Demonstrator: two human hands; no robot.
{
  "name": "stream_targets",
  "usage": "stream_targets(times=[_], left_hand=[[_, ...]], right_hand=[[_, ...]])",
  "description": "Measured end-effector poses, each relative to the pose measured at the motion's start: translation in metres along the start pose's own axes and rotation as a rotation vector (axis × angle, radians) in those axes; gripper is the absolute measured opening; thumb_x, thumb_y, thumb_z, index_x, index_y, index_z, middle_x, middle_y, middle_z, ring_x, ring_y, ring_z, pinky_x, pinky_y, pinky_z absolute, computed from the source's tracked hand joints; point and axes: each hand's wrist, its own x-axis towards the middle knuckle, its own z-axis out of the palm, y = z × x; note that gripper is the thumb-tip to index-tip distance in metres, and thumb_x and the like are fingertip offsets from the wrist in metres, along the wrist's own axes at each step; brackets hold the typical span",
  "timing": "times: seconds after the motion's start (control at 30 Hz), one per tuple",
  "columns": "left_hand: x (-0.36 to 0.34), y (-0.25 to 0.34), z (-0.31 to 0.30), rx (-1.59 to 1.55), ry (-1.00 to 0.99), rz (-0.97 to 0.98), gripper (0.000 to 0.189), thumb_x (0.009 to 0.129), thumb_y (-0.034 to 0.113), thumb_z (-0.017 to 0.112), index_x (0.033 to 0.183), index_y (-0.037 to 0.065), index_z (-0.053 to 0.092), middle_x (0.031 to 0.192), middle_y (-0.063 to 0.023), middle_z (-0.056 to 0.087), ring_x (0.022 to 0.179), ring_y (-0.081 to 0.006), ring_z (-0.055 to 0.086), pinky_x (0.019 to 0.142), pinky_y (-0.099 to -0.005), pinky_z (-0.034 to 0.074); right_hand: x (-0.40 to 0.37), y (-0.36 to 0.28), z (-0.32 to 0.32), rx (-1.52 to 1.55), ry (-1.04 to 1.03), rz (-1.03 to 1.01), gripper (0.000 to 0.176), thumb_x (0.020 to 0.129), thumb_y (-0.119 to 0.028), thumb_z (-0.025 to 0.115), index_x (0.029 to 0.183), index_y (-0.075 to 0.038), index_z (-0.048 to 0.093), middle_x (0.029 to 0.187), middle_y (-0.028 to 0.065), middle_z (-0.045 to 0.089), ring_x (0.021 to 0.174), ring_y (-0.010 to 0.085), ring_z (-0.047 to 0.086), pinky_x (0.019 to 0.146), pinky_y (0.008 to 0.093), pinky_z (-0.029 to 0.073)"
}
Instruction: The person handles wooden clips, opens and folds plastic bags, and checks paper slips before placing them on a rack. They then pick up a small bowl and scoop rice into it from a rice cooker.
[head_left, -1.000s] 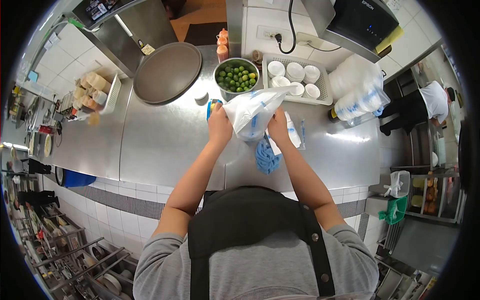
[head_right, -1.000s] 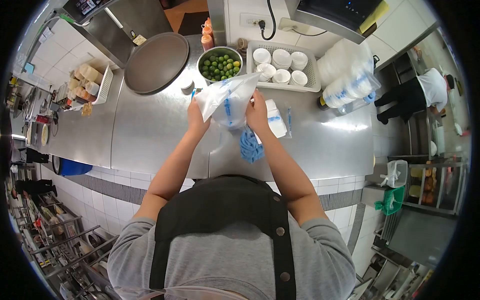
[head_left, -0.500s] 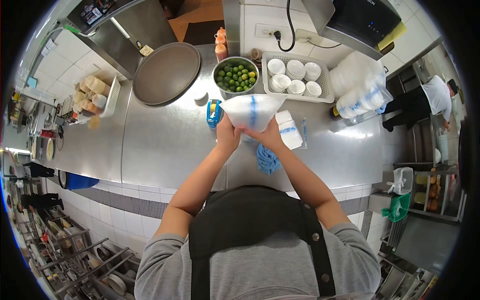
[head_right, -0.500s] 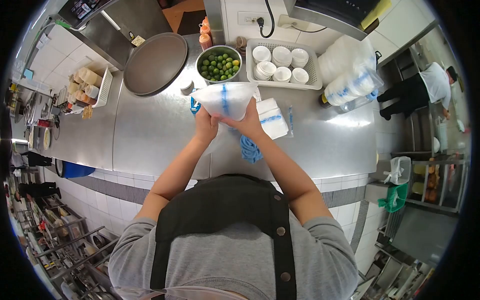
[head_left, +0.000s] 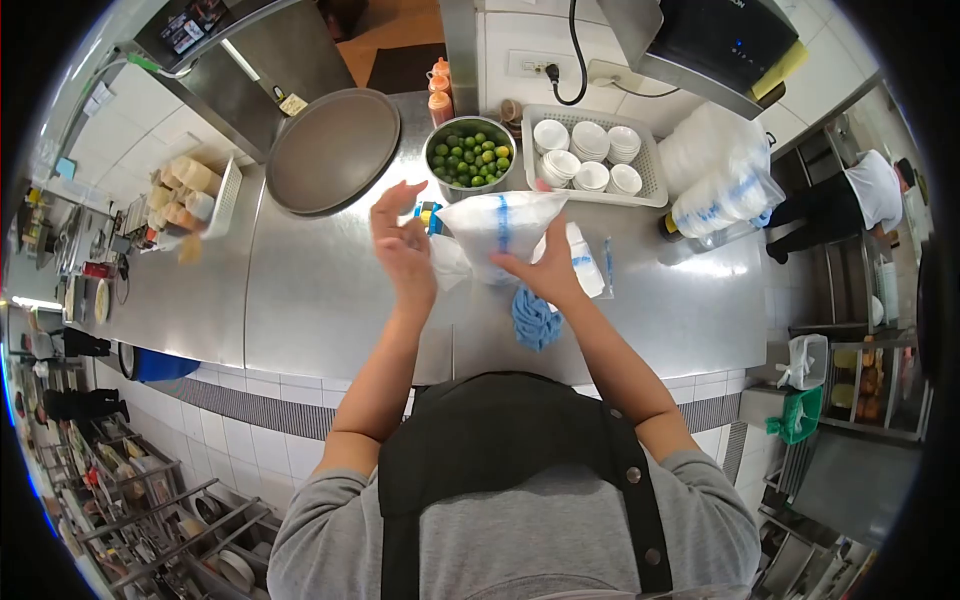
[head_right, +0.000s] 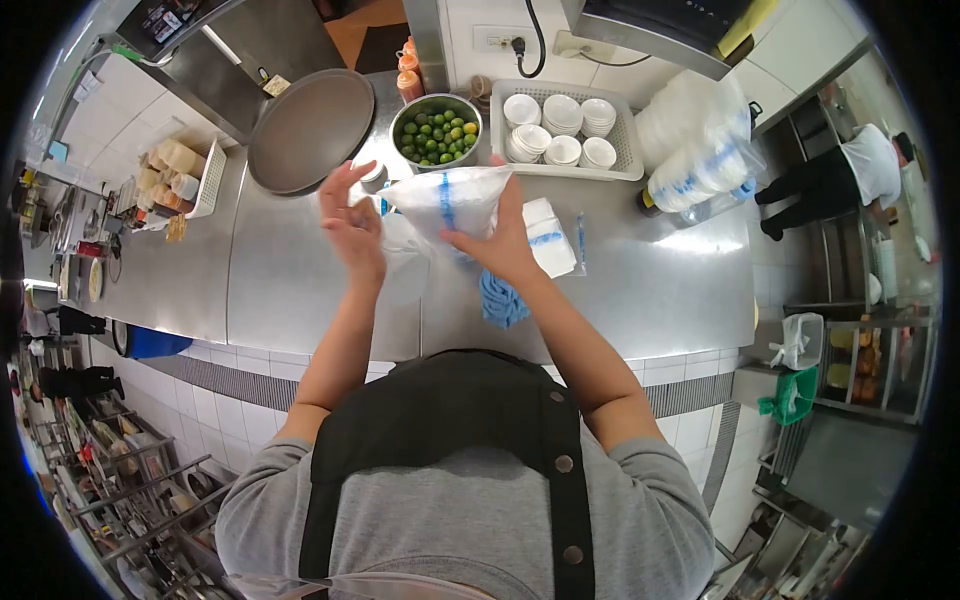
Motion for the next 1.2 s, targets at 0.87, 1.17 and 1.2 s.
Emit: stream_targets(times=[0.87,1.17,1.2], left_hand=[[-0.039,0.093,0.001,-0.064,-0.5,-0.46,0.076,0.085,0.009,0.08,0.148,0.006,0.039,0.113,-0.01,0.065,0.105,-0.0159,0.064,0.09,-0.0297,0.05],[-0.044,0.089,0.015,-0.042,-0.383,-0.396,0.015,0.093,0.004,0.072,0.106,-0.001,0.067,0.083,-0.0004,0.064,0.078,-0.0069,0.062,0.074,-0.0227,0.051],[-0.045,0.089,0.016,-0.077,-0.344,-0.392,0.01,0.093,0.004,0.072,0.102,0.0,0.067,0.081,0.0001,0.063,0.075,-0.0061,0.061,0.071,-0.0216,0.05]], right_hand=[[-0.042,-0.117,-0.028,0.452,-0.104,0.228,0.029,0.084,0.006,0.076,0.094,-0.008,0.053,0.092,-0.0008,0.059,0.087,0.0053,0.055,0.077,0.0239,0.046],[-0.055,-0.092,-0.051,0.414,-0.393,0.339,0.051,0.104,-0.041,0.052,0.131,0.001,0.056,0.118,0.0084,0.065,0.11,0.0154,0.06,0.096,0.0311,0.046],[-0.051,-0.093,-0.056,0.372,-0.402,0.358,0.062,0.103,-0.05,0.049,0.134,0.002,0.055,0.12,0.0093,0.065,0.111,0.0163,0.06,0.097,0.0323,0.046]])
